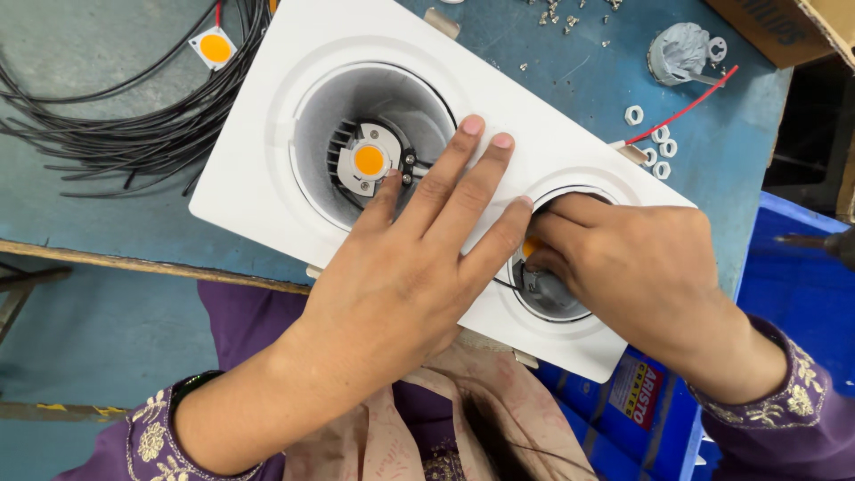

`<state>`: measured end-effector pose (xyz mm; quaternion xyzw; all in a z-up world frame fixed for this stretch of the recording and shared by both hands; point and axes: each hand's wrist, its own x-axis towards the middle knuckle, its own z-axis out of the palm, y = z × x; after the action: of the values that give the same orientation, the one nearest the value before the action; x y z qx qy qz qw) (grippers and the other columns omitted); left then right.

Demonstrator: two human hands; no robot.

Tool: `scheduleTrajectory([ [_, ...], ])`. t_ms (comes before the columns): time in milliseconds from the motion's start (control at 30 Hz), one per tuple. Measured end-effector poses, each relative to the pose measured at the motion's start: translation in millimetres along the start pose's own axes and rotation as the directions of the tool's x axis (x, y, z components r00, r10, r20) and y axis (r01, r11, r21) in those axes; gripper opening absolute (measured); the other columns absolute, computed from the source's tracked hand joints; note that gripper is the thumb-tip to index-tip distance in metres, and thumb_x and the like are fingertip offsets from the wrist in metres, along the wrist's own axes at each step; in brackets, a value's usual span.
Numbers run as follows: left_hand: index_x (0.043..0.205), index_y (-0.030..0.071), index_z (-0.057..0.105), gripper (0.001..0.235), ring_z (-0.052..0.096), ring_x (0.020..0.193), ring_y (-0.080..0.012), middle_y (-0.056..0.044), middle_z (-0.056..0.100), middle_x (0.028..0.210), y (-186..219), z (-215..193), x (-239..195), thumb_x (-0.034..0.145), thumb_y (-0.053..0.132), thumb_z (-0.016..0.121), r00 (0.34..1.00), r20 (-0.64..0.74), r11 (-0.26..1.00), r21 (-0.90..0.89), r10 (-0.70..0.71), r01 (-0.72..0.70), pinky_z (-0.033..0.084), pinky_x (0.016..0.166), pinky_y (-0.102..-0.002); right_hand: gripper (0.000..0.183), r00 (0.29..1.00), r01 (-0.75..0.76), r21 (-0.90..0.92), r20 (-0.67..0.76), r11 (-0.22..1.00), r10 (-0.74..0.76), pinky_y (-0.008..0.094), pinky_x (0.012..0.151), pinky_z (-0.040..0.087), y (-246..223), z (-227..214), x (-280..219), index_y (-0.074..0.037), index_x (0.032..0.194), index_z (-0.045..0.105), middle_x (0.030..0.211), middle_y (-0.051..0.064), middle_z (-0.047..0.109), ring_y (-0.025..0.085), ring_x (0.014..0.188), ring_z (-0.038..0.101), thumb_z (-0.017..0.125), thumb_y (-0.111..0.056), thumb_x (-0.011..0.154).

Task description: The person assembles a recessed light fixture by hand and using a power screwdriver, connecting wiring components, securing them to the metal heat sinks, and fixing the components inside the white fixture housing.

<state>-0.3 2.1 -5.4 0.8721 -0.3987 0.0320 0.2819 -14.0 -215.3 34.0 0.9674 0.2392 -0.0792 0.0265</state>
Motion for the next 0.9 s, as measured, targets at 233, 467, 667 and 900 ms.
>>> scheduleTrajectory([
  [233,0.136,0.004,0.057,0.051,0.033,0.150,-0.0419,-0.026,0.039,0.156,-1.0,-2.5,2.5,0.086,0.016,0.060,1.000,0.015,1.000,0.007,0.005,-0.005,0.052,0.099,-0.061,0.021,0.997,0.029,0.018,0.069,0.999,-0.030,0.039,0.039,0.043,6.6,-1.9,8.0,-0.015,0.088,0.077,0.069,-0.002,0.069,0.025,0.052,0.065,0.077,-0.034,0.079],
  [467,0.137,0.003,0.057,0.049,0.033,0.150,-0.0424,-0.026,0.038,0.156,-1.4,-3.3,2.4,0.090,0.018,0.059,1.000,0.025,1.000,-0.012,0.003,-0.003,0.052,0.100,-0.061,0.021,0.997,0.036,0.034,0.069,0.999,-0.038,0.039,0.038,0.043,10.2,-1.3,7.8,-0.016,0.089,0.078,0.067,-0.002,0.068,0.024,0.049,0.064,0.076,-0.035,0.080],
  [667,0.137,0.003,0.058,0.050,0.033,0.150,-0.0431,-0.026,0.039,0.156,-1.5,-4.9,3.6,0.089,0.017,0.059,1.000,0.022,1.000,-0.002,0.017,-0.017,0.051,0.101,-0.061,0.019,0.997,0.076,0.002,0.013,0.997,-0.076,0.036,0.039,0.043,11.3,2.1,2.7,-0.017,0.091,0.078,0.071,-0.004,0.068,0.021,0.051,0.063,0.078,-0.033,0.080],
  [900,0.139,0.003,0.058,0.052,0.034,0.150,-0.0423,-0.026,0.040,0.157,-0.8,-3.0,0.9,0.088,0.016,0.058,0.999,0.038,1.000,0.010,0.013,-0.013,0.050,0.104,-0.060,0.024,0.935,0.157,0.391,-0.354,0.907,-0.009,0.028,0.074,0.057,48.4,1.0,-46.7,-0.017,0.108,0.076,0.108,0.000,0.069,0.019,0.089,0.071,0.087,-0.023,0.087],
])
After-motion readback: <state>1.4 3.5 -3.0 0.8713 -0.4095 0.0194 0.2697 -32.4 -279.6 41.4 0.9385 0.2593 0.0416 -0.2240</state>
